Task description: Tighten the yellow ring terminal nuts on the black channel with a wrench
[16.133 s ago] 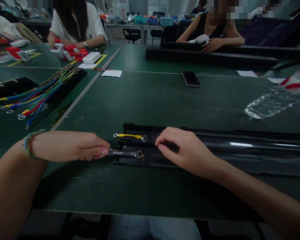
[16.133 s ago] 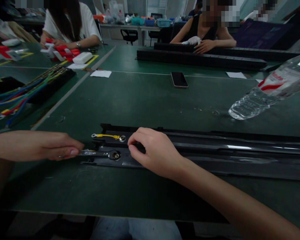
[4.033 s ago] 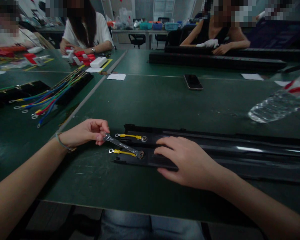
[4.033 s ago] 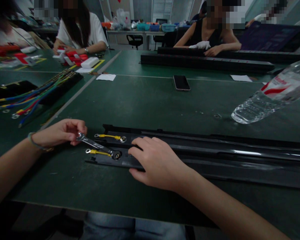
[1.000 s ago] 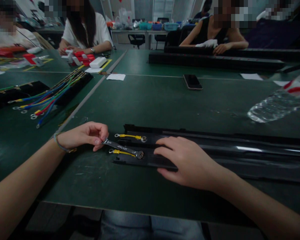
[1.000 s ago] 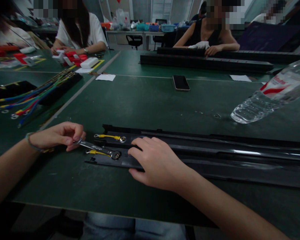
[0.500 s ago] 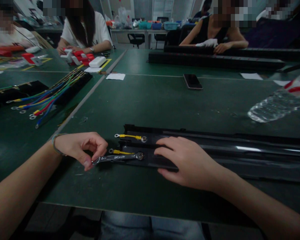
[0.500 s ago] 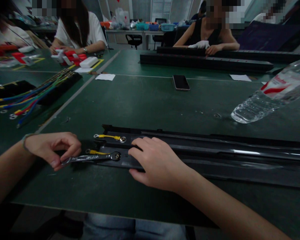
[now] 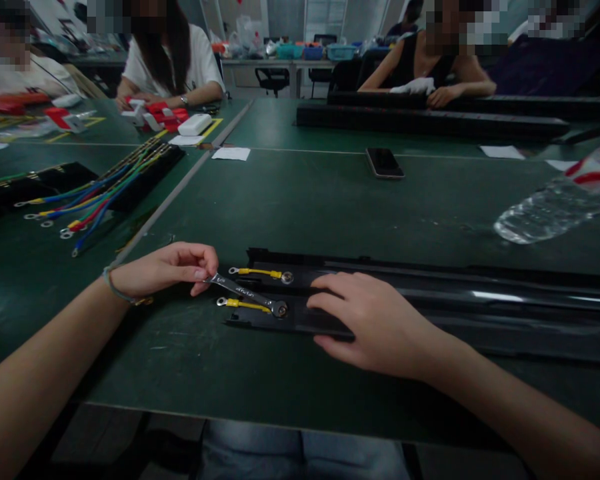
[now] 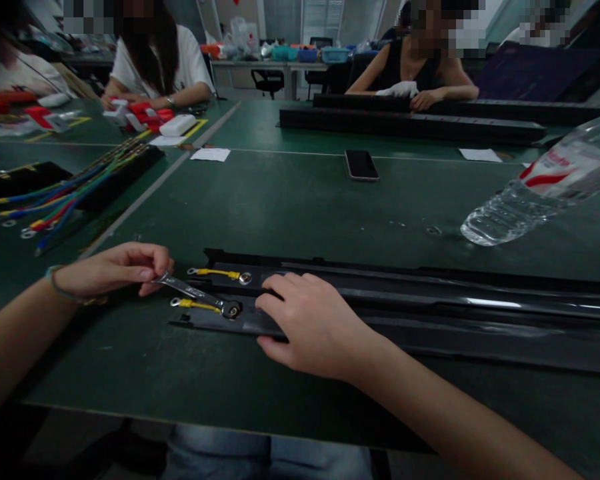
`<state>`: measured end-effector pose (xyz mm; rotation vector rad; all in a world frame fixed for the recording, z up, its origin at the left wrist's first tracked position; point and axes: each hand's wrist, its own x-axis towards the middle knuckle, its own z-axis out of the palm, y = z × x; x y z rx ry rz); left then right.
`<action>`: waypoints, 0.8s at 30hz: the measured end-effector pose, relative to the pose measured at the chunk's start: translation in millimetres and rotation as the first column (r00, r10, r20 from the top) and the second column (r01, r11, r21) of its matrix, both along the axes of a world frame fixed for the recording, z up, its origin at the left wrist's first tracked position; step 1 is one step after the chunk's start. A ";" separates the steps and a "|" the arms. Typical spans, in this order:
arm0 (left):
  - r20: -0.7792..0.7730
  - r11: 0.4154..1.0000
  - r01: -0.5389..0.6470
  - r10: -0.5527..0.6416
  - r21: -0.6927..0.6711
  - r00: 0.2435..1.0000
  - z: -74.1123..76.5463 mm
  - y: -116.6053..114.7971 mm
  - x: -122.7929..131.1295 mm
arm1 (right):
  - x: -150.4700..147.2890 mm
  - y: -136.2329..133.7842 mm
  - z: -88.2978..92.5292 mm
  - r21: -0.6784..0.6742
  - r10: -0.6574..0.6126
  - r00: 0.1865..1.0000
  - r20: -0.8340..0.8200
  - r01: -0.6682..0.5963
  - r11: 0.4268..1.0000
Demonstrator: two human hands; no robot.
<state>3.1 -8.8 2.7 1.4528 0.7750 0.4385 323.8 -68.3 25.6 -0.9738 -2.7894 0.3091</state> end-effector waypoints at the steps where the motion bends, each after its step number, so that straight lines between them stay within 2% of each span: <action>1: 0.003 1.000 0.001 -0.001 -0.002 1.000 0.0 -0.2 0.0 | 0.0 -0.1 0.2 -0.002 -0.001 1.000 0.001 0.001 1.000; 4: 0.025 0.999 0.010 -0.009 -0.041 1.000 1.2 -0.7 -0.3 | -0.2 -0.1 0.6 -0.008 0.000 1.000 -0.003 0.000 1.000; 7: 0.044 0.990 0.070 -0.065 -0.124 0.997 3.2 -1.6 -1.9 | -0.4 -0.4 0.5 -0.013 -0.004 1.000 -0.012 0.003 1.000; 13: 0.027 0.921 0.217 -0.221 -0.323 0.975 5.6 -8.2 -4.0 | -0.5 -0.5 0.0 -0.017 -0.003 1.000 -0.011 0.003 1.000; 18: -0.109 0.928 0.320 -0.344 -0.190 0.933 6.9 -12.2 -0.2 | -0.4 0.2 -0.4 -0.011 -0.003 1.000 -0.009 0.003 1.000; 24: -0.274 0.926 0.357 -0.377 -0.120 0.885 10.5 -11.2 -0.5 | -0.3 0.1 -0.6 -0.006 -0.003 1.000 -0.015 0.003 1.000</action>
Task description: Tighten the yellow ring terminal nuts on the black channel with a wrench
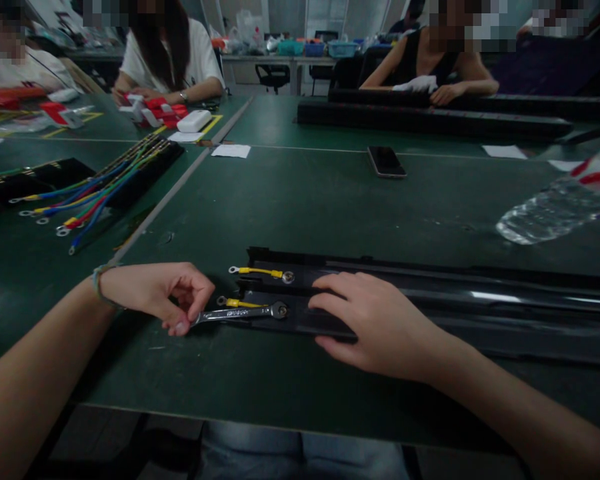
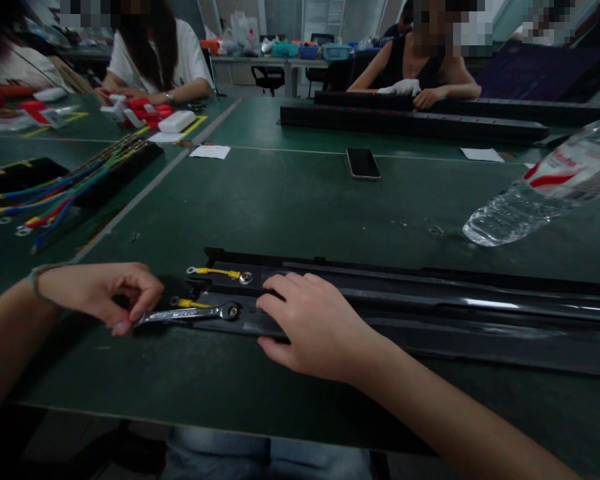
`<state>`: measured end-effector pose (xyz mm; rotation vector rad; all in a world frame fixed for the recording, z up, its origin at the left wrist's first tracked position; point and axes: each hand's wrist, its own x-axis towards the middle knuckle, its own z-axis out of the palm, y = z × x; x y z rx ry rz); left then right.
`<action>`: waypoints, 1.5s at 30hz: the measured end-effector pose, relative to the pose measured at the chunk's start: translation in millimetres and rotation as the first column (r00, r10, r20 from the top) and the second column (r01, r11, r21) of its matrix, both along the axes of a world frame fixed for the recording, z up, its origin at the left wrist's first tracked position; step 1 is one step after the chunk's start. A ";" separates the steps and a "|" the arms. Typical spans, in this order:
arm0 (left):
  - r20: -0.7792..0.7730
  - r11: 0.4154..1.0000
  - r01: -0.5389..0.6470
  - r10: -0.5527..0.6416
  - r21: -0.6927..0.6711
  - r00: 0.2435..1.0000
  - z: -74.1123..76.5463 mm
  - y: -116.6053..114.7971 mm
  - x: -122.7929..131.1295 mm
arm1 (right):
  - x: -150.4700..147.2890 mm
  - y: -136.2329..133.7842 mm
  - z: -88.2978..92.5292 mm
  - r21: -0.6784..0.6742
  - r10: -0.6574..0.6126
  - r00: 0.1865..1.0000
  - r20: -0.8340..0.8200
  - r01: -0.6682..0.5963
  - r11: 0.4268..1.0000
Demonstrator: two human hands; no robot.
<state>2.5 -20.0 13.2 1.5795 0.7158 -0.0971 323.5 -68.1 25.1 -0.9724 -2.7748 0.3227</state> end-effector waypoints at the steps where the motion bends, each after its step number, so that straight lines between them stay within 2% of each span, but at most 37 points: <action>1: -0.007 1.000 0.016 -0.016 0.022 1.000 0.5 0.5 -0.6 | -0.1 0.0 0.1 0.001 0.001 1.000 -0.002 -0.001 1.000; 4: -0.004 0.995 0.047 -0.047 0.092 0.999 1.1 1.4 -2.3 | -0.3 0.2 0.0 0.001 -0.001 1.000 -0.002 0.001 1.000; 7: 0.017 0.993 0.023 -0.025 0.119 1.000 0.1 1.2 -2.8 | -0.4 0.5 -0.3 -0.001 -0.004 1.000 -0.003 0.004 1.000; 11: 0.076 0.992 -0.021 0.012 0.120 0.997 -1.5 0.6 -1.3 | -0.2 0.1 -0.4 0.012 -0.003 1.000 -0.016 0.003 1.000; 17: 0.129 0.991 -0.015 -0.003 0.135 0.992 -1.9 0.4 2.3 | 0.1 -0.5 0.4 0.003 -0.005 1.000 0.004 0.005 1.000; 23: 0.176 0.995 -0.047 0.031 0.088 0.984 -3.6 0.5 1.8 | -0.1 0.0 0.3 0.003 -0.007 1.000 -0.002 0.007 1.000; 26: 0.228 0.993 -0.112 0.099 0.044 0.969 -4.9 1.6 0.1 | -0.5 0.2 -0.1 0.010 -0.005 1.000 -0.008 0.005 1.000; 31: 0.323 0.944 -0.331 0.310 0.008 0.894 -7.2 5.1 1.6 | -0.3 0.5 -1.1 0.004 0.000 1.000 -0.011 0.000 1.000; 35: 0.332 0.915 -0.403 0.380 0.002 0.863 -10.1 7.0 4.2 | -0.1 0.5 -0.6 -0.008 -0.003 1.000 0.007 0.003 1.000; 41: 0.361 0.913 -0.408 0.391 -0.032 0.847 -11.5 6.4 3.4 | 0.2 0.3 0.5 -0.010 0.005 1.000 0.016 -0.005 1.000; 45: 0.352 0.943 -0.313 0.331 -0.110 0.875 -7.9 4.2 3.2 | -0.1 0.1 -0.3 -0.008 -0.003 1.000 0.020 0.003 1.000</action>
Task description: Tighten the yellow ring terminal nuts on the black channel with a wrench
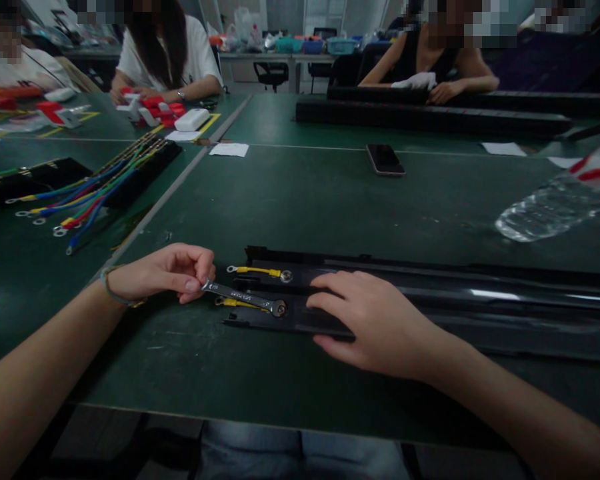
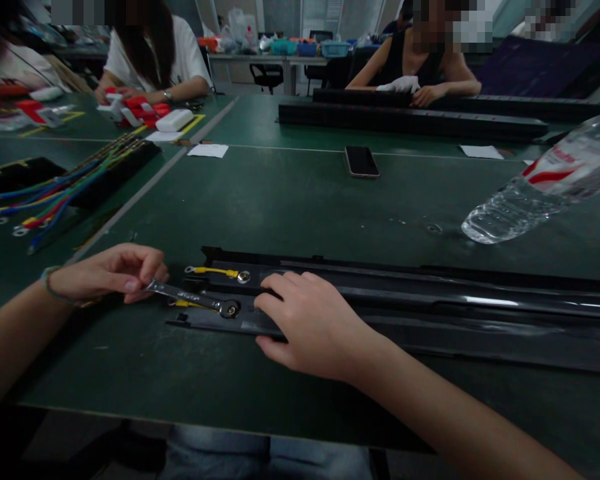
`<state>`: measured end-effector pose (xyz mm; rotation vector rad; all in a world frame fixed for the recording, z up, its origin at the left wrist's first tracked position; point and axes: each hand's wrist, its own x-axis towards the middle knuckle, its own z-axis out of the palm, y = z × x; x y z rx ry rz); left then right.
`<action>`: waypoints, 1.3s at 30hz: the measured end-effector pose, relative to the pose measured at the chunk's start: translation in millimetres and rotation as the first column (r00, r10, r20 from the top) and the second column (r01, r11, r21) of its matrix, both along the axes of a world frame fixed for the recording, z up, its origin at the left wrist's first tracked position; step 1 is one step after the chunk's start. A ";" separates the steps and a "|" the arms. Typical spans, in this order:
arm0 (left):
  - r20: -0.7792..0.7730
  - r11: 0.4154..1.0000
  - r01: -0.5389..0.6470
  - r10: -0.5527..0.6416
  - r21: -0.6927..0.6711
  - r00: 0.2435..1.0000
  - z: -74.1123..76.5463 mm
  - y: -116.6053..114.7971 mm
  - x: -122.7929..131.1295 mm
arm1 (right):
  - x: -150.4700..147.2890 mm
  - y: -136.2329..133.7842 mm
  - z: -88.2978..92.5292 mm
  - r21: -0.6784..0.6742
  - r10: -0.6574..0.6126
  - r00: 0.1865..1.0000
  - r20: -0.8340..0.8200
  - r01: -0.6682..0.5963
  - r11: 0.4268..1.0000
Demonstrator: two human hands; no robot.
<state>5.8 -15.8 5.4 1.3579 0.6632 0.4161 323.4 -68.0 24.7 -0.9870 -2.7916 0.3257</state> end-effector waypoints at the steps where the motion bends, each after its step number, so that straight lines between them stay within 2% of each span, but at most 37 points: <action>1: -0.002 0.999 0.038 -0.038 -0.033 0.999 0.9 -0.6 -0.2 | 0.0 -0.1 -0.1 0.000 -0.002 1.000 0.001 0.002 1.000; 6: -0.032 0.958 0.217 -0.226 -0.186 0.973 2.4 -3.3 -1.9 | 0.0 -0.3 0.1 0.006 0.000 1.000 -0.001 0.000 1.000; 10: -0.055 0.941 0.284 -0.298 -0.181 0.953 1.3 -3.8 -2.4 | -0.2 0.2 -0.2 0.013 0.006 1.000 -0.007 -0.006 1.000; 20: -0.028 0.985 0.165 -0.166 -0.050 0.986 2.5 -0.5 -2.4 | 0.7 0.4 -0.3 0.008 0.004 1.000 0.004 -0.004 1.000; 26: -0.016 0.996 -0.033 0.034 0.078 0.999 -2.7 3.4 -0.2 | 0.4 0.0 -0.4 0.016 0.004 1.000 0.000 -0.004 1.000; 30: -0.016 0.990 -0.103 0.105 0.101 0.994 -4.3 4.1 0.7 | 0.6 -0.7 -0.2 0.017 0.005 1.000 -0.001 -0.005 1.000; 35: -0.014 0.995 -0.084 0.085 0.062 0.996 -4.1 4.5 -1.6 | 0.5 -0.5 -0.2 0.015 0.003 1.000 0.002 -0.003 1.000; 39: 0.007 0.999 0.050 -0.050 -0.019 0.999 -2.1 3.0 -4.4 | 0.4 -0.3 -0.5 0.014 0.005 1.000 0.001 -0.005 1.000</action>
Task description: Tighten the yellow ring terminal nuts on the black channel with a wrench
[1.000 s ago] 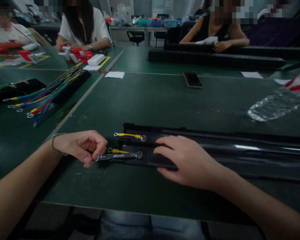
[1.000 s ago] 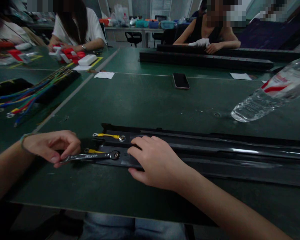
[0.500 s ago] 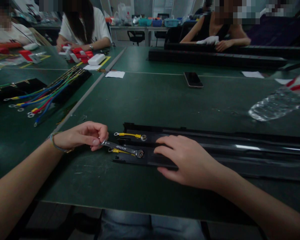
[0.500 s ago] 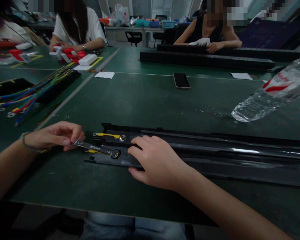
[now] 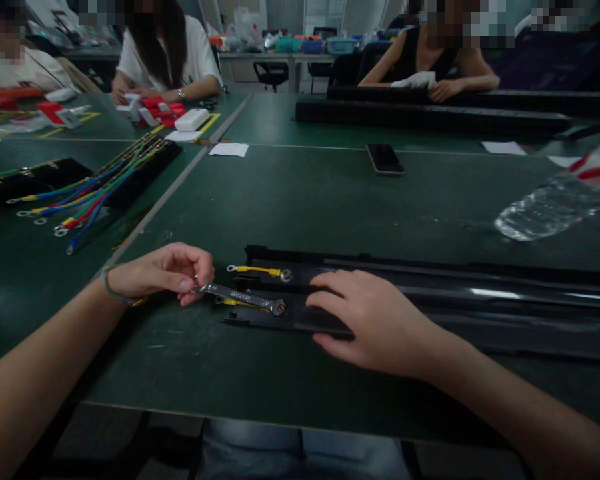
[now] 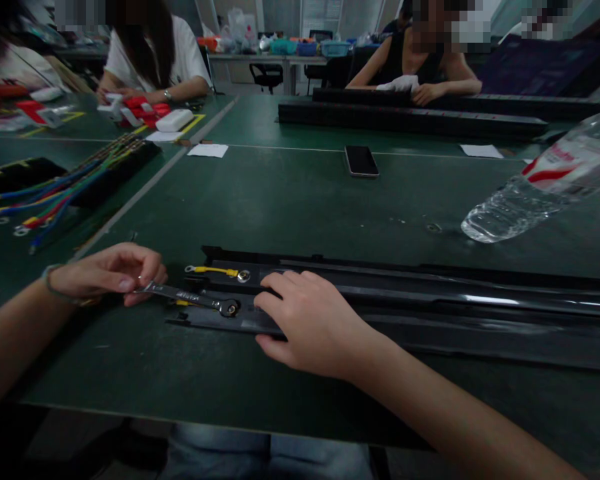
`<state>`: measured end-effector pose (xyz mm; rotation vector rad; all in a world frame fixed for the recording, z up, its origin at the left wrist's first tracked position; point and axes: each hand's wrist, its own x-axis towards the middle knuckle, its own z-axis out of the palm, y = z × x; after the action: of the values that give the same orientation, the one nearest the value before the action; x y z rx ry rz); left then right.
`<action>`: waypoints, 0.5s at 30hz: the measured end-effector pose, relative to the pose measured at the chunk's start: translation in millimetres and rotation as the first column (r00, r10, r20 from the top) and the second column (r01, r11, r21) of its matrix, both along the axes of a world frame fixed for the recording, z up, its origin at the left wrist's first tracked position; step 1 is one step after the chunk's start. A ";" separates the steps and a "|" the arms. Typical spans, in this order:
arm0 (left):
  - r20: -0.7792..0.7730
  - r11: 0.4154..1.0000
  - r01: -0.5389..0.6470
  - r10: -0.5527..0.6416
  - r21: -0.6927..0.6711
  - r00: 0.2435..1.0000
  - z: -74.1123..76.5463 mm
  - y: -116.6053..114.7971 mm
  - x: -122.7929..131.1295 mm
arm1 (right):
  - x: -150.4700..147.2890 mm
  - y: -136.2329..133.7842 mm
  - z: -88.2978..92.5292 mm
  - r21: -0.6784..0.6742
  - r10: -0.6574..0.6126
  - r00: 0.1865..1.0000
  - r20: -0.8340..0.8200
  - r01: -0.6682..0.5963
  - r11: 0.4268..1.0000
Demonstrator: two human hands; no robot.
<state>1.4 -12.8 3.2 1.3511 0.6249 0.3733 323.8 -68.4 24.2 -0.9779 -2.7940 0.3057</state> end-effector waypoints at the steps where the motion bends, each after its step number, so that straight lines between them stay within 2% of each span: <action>1: -0.003 0.999 0.044 -0.044 -0.019 0.999 0.7 -0.7 -0.4 | 0.1 0.0 -0.1 0.002 0.001 1.000 -0.001 -0.001 1.000; 8: -0.102 0.957 0.275 -0.283 -0.090 0.954 5.0 -4.4 0.6 | 0.3 0.1 -0.4 0.006 -0.001 1.000 -0.006 0.001 1.000; 11: -0.132 0.959 0.272 -0.281 -0.083 0.951 5.7 -4.8 1.3 | -0.2 0.4 -0.9 0.007 0.000 1.000 -0.011 0.000 1.000; 15: -0.138 0.979 0.196 -0.202 -0.061 0.970 5.5 -4.7 3.0 | -0.3 1.0 -0.2 0.007 0.000 1.000 -0.016 0.000 1.000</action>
<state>4.5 -17.5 8.7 1.3896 0.6062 0.0988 323.4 -67.3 24.0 -0.9703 -2.7790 0.3021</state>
